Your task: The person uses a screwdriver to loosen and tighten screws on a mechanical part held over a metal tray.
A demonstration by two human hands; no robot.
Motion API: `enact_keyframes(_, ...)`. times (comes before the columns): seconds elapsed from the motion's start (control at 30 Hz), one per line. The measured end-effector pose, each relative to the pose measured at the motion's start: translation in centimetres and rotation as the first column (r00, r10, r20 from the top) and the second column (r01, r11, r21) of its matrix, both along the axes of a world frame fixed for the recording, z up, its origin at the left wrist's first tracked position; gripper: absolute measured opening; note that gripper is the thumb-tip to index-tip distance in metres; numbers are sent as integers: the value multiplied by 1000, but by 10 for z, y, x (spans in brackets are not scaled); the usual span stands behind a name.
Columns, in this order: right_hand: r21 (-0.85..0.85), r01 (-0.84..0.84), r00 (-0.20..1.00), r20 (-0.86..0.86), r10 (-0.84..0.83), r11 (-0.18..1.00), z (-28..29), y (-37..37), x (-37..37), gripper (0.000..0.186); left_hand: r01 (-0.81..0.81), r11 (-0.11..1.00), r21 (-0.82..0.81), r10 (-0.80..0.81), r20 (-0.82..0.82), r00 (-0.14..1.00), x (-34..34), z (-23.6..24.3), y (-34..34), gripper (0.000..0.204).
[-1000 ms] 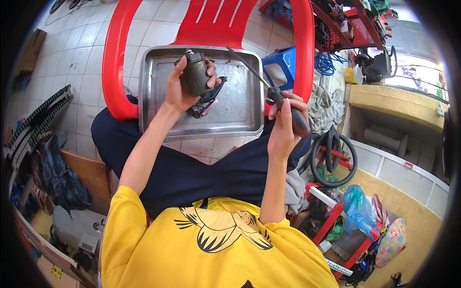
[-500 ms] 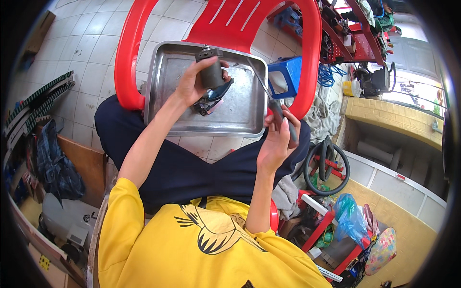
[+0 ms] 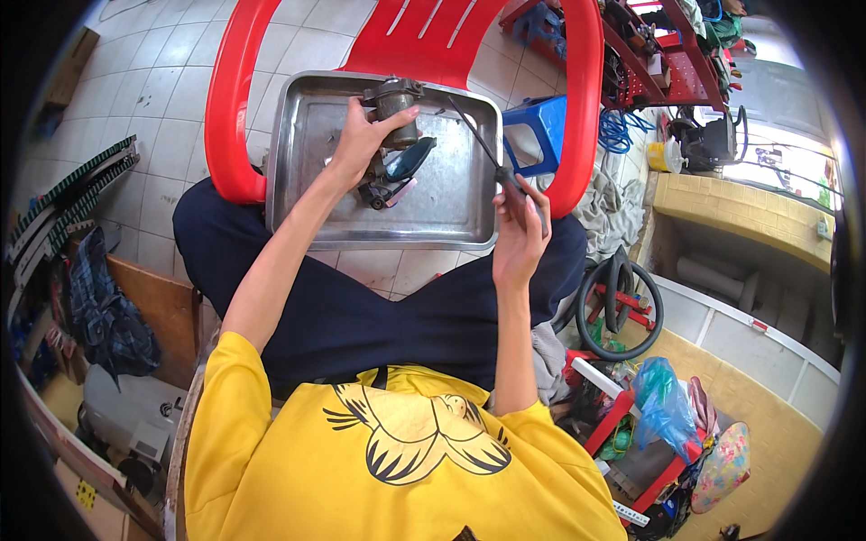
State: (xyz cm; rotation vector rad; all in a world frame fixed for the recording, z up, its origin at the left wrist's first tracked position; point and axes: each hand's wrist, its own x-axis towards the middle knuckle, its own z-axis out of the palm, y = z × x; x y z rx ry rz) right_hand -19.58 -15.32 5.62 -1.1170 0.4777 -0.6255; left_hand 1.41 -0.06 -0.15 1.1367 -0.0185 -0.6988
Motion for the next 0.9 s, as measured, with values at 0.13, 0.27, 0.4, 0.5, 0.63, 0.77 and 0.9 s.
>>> enact_keyframes(0.13, -14, -59, 998, 9, 59, 998, -22, -27, 1, 31, -99, 939, 329, 18, 240, 971, 7, -23, 4, 89)
enact_keyframes(0.27, -22, -124, 992, 21, 125, 992, -35, -34, 1, 31, -223, 877, 425, 57, 369, 928, 13, -25, 12, 95)
enact_keyframes(0.4, 86, -153, 985, 88, 146, 984, -45, -33, -2, 33, -344, 756, 557, 5, 520, 854, 23, -24, 19, 98)
enact_keyframes(0.5, 96, -142, 987, 92, 133, 985, -49, -32, -1, 38, -344, 716, 608, -43, 530, 847, 28, -22, 22, 98)
enact_keyframes(0.63, 109, -126, 985, 129, 111, 986, -52, -34, 0, 36, -365, 641, 675, -200, 606, 770, 32, -18, 24, 95)
enact_keyframes(0.77, 127, -92, 985, 155, 72, 988, -52, -35, -1, 39, -393, 502, 770, -417, 614, 670, 28, -11, 19, 87)
enact_keyframes(0.9, 156, -74, 985, 167, 47, 985, -50, -34, -1, 39, -422, 430, 798, -460, 596, 658, 31, -18, 24, 83)
